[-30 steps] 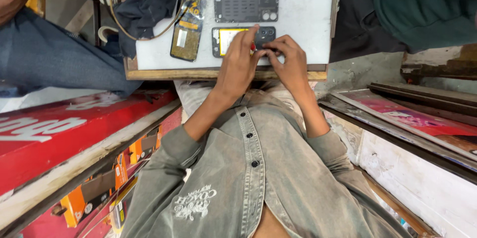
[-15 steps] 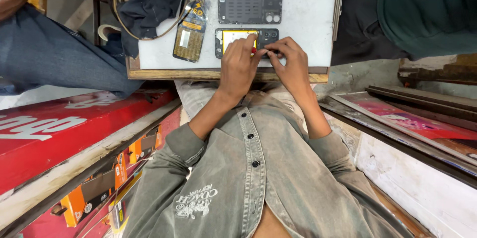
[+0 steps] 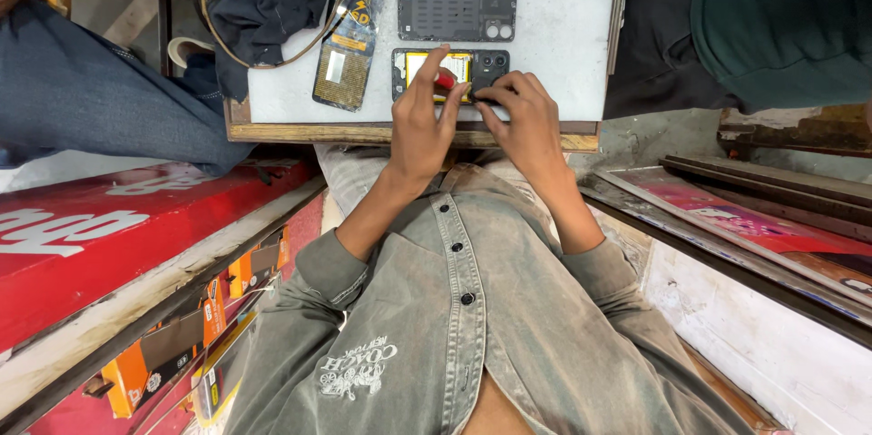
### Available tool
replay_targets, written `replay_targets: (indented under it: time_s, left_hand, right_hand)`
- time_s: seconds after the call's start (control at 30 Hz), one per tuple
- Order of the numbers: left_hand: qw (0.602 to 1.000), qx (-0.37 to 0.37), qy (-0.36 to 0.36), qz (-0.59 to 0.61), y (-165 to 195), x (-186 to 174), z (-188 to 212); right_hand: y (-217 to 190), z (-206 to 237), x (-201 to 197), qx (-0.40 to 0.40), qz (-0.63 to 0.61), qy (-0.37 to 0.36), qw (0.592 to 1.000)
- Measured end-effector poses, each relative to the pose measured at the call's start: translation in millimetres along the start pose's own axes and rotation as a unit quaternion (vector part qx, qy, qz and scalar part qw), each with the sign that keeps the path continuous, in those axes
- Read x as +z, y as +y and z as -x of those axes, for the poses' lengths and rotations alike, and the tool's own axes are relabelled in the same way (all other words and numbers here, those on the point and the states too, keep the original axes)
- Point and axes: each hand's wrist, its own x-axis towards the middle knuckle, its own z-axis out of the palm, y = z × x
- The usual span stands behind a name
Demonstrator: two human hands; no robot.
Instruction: The person removes the back cover of a teal smartphone, places it on the table, and uses a red-handled screwdriver to unscrew components inside the chassis. The person continues to manipulate internal parts while the back cover and battery remain on the table.
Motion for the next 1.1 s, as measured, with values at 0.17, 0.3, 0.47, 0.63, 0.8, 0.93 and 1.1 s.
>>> replay_targets:
  time_s: [0.17,0.3,0.47,0.63,0.8,0.93,1.1]
  left_hand:
    - [0.999,-0.024,0.020,0.007,-4,-6,3]
    - [0.999,-0.031,0.026,0.003,-8,-10,3]
    - [1.000,-0.007,0.029,0.002,-11,-9,2]
    - [0.999,-0.024,0.025,0.011,-12,-5,0]
    - [0.997,-0.068,0.021,0.039,-14,-5,-1]
    - [0.994,-0.076,0.054,0.055,-19,-8,-2]
    - [0.989,-0.109,0.065,0.078,-22,-11,-2]
  right_hand:
    - [-9,-1,6,-0.015,0.045,-0.020,0.999]
    - [-11,-1,13,-0.014,0.078,-0.045,0.996]
    - [-12,2,19,-0.023,0.094,-0.066,0.993]
    - [-9,3,20,-0.046,0.114,-0.090,0.988]
    - [-1,3,12,-0.046,0.051,-0.099,0.993]
    - [14,-17,7,0.024,-0.060,-0.038,0.997]
    - [38,-78,20,0.034,-0.065,-0.042,0.996]
